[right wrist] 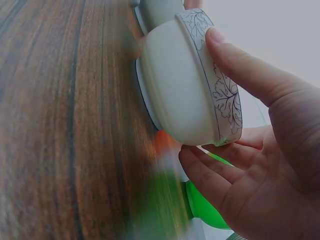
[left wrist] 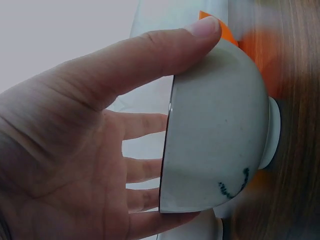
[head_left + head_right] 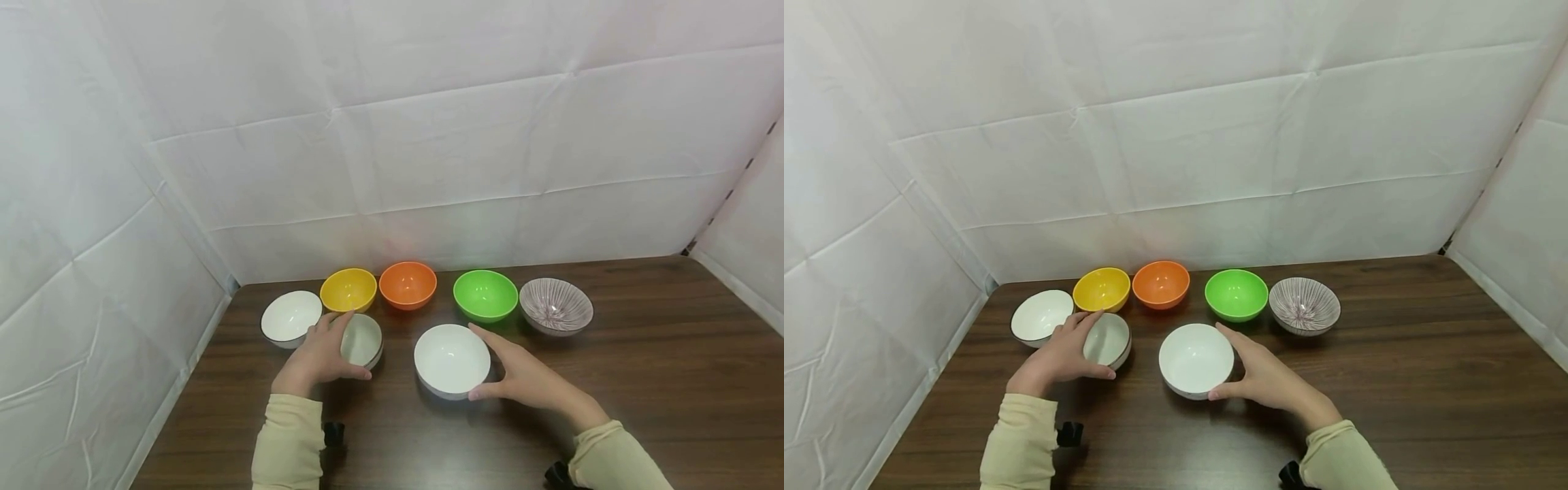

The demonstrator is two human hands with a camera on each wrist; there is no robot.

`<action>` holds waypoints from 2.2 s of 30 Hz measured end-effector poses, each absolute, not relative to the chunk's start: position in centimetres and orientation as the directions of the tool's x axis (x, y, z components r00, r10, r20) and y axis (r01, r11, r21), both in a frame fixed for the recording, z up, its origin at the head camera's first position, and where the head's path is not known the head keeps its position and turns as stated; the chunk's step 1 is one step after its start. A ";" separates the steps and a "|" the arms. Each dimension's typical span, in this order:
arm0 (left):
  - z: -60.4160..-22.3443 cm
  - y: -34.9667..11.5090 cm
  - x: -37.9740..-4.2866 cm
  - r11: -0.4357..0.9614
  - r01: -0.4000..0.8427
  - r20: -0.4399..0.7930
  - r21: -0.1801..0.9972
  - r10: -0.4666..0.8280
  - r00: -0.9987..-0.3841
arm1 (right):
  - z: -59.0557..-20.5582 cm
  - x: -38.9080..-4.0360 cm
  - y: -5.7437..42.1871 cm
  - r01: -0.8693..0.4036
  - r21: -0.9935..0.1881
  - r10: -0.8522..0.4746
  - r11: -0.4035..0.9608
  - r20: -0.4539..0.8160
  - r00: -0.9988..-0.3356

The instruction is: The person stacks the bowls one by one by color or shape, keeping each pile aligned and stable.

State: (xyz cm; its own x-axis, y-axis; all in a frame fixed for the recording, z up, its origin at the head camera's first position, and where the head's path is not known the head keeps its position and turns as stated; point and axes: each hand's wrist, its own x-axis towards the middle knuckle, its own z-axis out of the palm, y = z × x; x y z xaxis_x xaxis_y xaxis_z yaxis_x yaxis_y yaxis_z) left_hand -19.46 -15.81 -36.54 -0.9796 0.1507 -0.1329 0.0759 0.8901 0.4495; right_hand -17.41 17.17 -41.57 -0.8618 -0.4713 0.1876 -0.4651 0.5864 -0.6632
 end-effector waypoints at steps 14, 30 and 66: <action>-36.5 -15.8 -19.6 0.902 0.078 -0.110 0.426 0.137 -0.984 | -42.1 -17.7 17.3 -0.455 -0.668 -0.463 0.588 0.183 -0.867; -36.1 -15.0 -19.2 0.881 0.171 -0.019 0.442 0.200 -0.980 | -41.8 -17.5 17.3 -0.466 -0.666 -0.466 0.583 0.196 -0.863; -35.3 -13.0 -19.0 0.826 0.311 0.222 0.469 0.230 -0.947 | -41.5 -17.6 17.0 -0.529 -0.686 -0.450 0.500 0.317 -0.835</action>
